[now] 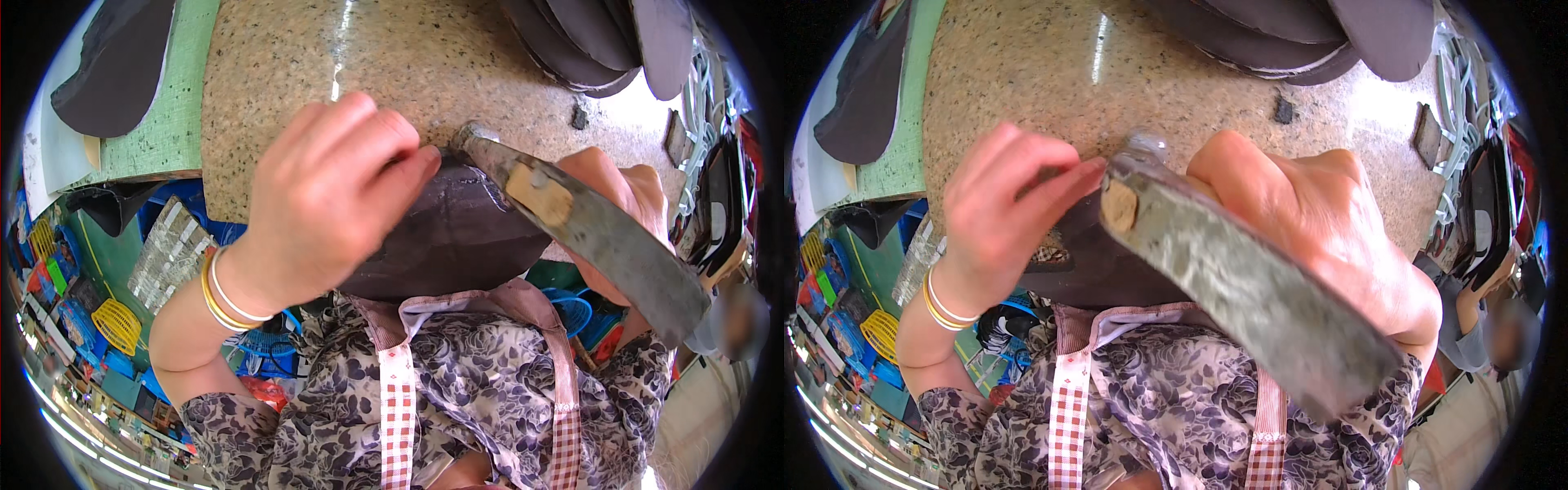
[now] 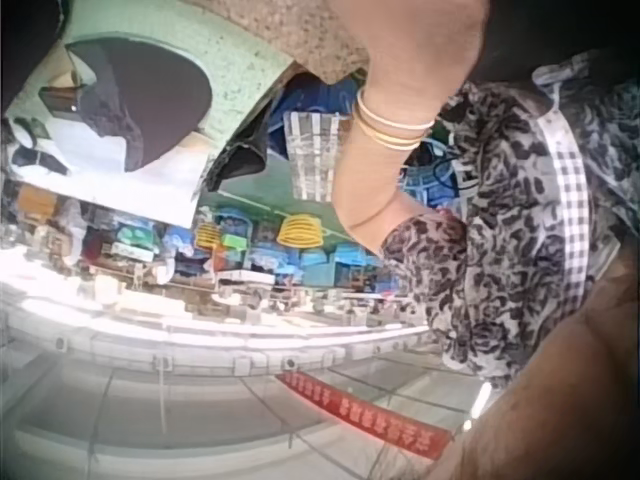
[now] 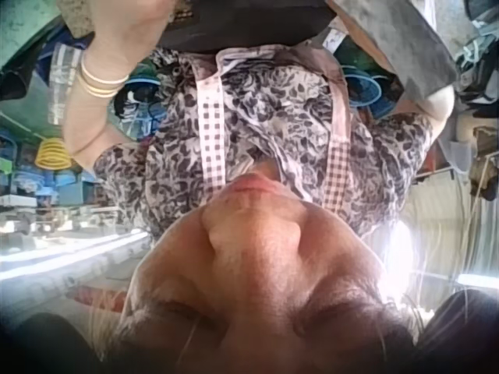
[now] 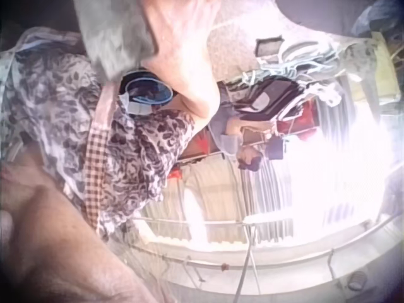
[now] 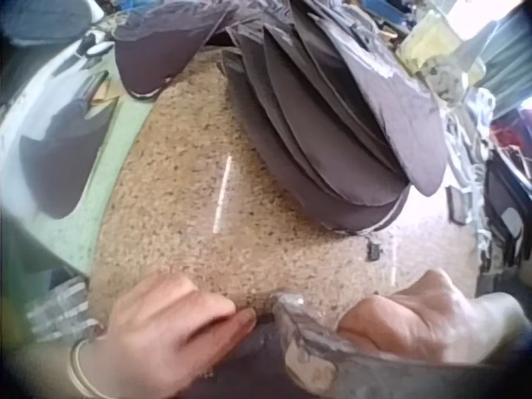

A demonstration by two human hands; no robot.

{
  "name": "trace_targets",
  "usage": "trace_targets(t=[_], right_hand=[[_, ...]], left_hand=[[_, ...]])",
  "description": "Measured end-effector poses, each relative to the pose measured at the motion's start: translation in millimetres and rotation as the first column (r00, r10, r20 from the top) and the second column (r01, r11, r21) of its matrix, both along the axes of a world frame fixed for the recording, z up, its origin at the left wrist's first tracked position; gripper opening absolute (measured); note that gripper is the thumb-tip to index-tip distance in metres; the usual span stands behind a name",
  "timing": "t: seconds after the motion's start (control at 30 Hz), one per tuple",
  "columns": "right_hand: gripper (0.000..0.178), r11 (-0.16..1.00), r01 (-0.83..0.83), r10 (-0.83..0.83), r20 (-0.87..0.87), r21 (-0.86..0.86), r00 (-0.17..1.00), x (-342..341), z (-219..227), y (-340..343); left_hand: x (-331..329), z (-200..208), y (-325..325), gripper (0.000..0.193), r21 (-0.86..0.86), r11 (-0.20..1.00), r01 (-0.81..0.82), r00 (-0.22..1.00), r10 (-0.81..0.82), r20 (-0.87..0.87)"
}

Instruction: Hammering shoe upper components and applying adhesive tape to edges.

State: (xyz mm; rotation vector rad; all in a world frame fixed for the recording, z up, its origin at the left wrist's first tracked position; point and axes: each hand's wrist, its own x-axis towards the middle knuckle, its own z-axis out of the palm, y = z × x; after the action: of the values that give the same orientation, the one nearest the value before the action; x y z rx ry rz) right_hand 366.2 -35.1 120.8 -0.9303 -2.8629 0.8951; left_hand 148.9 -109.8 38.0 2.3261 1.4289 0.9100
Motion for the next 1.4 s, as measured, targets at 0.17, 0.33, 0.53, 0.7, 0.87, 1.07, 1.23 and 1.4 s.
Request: trace_targets(t=[0.17, 0.33, 0.53, 0.7, 0.87, 1.07, 1.23, 1.4], right_hand=[[0.024, 0.976, -0.084, 0.073, -0.062, -0.201, 0.995, 1.6, 0.7, 11.2], [0.021, 0.999, -0.018, 0.015, -0.093, -0.038, 0.996, 0.9, -8.8, 5.0], [0.023, 0.954, 0.162, -0.137, 0.112, -0.253, 0.984, -1.2, 8.1, 7.3], [0.021, 0.91, 0.239, -0.179, 0.197, -0.34, 0.964, 16.1, 11.2, 8.4], [0.015, 0.984, 0.085, -0.066, 0.118, -0.159, 0.991, 14.1, 3.9, 7.8], [0.022, 0.918, 0.197, -0.118, 0.238, -0.343, 0.964, 9.7, 3.2, 17.5], [0.035, 0.965, 0.048, -0.039, 0.039, -0.26, 0.998, -6.5, 8.5, 20.0], [0.032, 0.949, -0.249, 0.251, -0.015, -0.196, 0.968, -15.6, 11.1, 28.2]], left_hand=[[-8.7, 8.2, 0.6, 0.023, -0.168, 0.986, -0.003, 0.993, 0.022, 0.113], [-10.7, 10.2, 2.0, 0.017, -0.225, 0.974, 0.035, 0.986, 0.002, 0.164], [-3.7, 12.8, 17.9, 0.017, -0.092, 0.992, 0.087, 0.995, -0.091, -0.039], [2.4, 5.5, 31.6, 0.018, -0.034, 0.988, 0.15, 0.988, -0.149, 0.048], [-6.4, 0.7, 24.6, 0.02, -0.044, 0.99, 0.132, 0.985, -0.126, 0.116], [-11.0, 3.1, 18.4, 0.016, -0.05, 0.997, 0.058, 0.996, -0.054, 0.068], [-2.6, 8.1, 2.5, 0.018, 0.0, 0.999, -0.034, 0.999, 0.034, -0.03], [-8.3, -0.2, 0.1, 0.021, -0.114, 0.993, -0.043, 0.973, 0.068, 0.22]])
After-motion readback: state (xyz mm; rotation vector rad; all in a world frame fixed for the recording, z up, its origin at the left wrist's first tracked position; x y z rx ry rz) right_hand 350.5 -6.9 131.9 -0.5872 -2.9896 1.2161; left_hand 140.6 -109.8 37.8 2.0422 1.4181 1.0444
